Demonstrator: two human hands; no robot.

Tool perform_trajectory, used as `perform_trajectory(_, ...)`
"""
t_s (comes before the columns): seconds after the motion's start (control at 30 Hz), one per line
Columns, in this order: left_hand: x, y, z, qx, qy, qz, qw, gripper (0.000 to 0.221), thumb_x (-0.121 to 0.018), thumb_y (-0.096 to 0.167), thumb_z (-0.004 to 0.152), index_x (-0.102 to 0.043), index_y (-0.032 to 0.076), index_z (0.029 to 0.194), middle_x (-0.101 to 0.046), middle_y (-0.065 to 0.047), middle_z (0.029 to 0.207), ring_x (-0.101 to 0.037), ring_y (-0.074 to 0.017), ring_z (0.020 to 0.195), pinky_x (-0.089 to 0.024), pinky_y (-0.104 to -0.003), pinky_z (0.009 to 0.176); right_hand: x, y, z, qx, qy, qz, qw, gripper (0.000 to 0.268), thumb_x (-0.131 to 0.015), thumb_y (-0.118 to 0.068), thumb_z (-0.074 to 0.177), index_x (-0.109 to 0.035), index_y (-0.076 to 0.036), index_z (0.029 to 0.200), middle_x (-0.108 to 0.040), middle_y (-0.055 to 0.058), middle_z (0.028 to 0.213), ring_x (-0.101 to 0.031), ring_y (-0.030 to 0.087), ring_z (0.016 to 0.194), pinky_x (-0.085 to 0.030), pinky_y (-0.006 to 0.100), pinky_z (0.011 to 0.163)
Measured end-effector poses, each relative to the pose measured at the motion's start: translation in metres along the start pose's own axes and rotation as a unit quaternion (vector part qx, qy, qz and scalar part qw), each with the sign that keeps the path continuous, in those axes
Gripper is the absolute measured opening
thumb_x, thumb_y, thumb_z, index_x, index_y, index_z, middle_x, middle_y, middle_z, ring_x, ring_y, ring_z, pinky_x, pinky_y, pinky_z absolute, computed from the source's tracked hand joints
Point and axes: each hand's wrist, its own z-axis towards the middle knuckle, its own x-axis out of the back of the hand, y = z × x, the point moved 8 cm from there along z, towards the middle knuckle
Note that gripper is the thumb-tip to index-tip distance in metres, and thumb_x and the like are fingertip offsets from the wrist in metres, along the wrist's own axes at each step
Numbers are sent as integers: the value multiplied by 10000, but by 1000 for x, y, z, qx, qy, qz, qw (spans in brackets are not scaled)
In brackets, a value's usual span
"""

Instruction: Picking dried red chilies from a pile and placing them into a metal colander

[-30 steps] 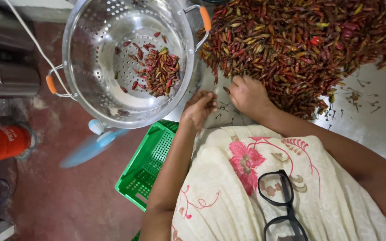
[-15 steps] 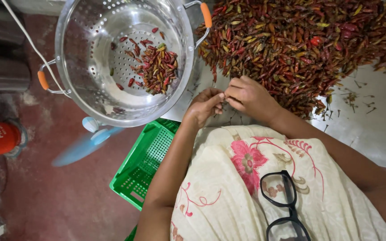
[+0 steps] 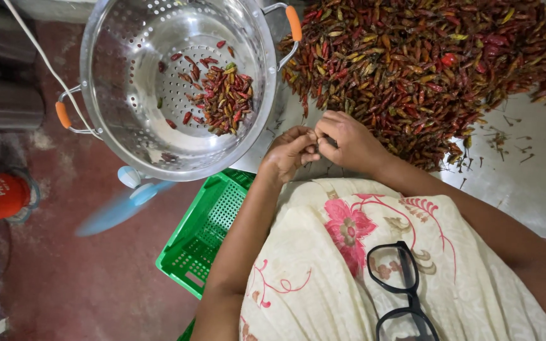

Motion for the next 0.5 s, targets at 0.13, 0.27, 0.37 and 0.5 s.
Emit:
perform_trajectory(0.13,2,12,-9,-7,14,-20,1000,259,-774,59,880,-656,-50,1082,-644,-112,854,-700,-147,677,-707,-358,692,-3,3,1,-28,0,18,999,161,-607,-147,987,-524,-132,850,-484,58,813,-576,349,839,-479,465,772)
perform_trajectory(0.27,11,30,-16,-27,14,-41,999,215,-758,58,897,-677,10,1089,-667,-90,871,-708,-142,736,-698,-339,746,-8,5,2,-24,-22,30,999,153,-629,-138,992,-543,-127,865,-497,65,818,-583,363,847,-487,480,788)
perform_trajectory(0.37,11,35,-21,-41,-3,-58,997,218,-754,66,910,-684,1,1106,-686,-115,910,-726,-141,760,-700,-330,744,-11,12,0,-30,-46,-5,998,139,-708,-140,937,-580,-111,891,-536,92,843,-604,369,873,-497,487,792)
perform_trajectory(0.5,-7,46,-35,-63,-33,-41,997,304,-756,142,936,-643,-36,1155,-667,-157,963,-700,-151,759,-700,-341,731,-11,19,-3,-63,-73,-95,991,262,-801,-156,896,-682,3,1066,-619,173,1003,-633,373,959,-516,488,867)
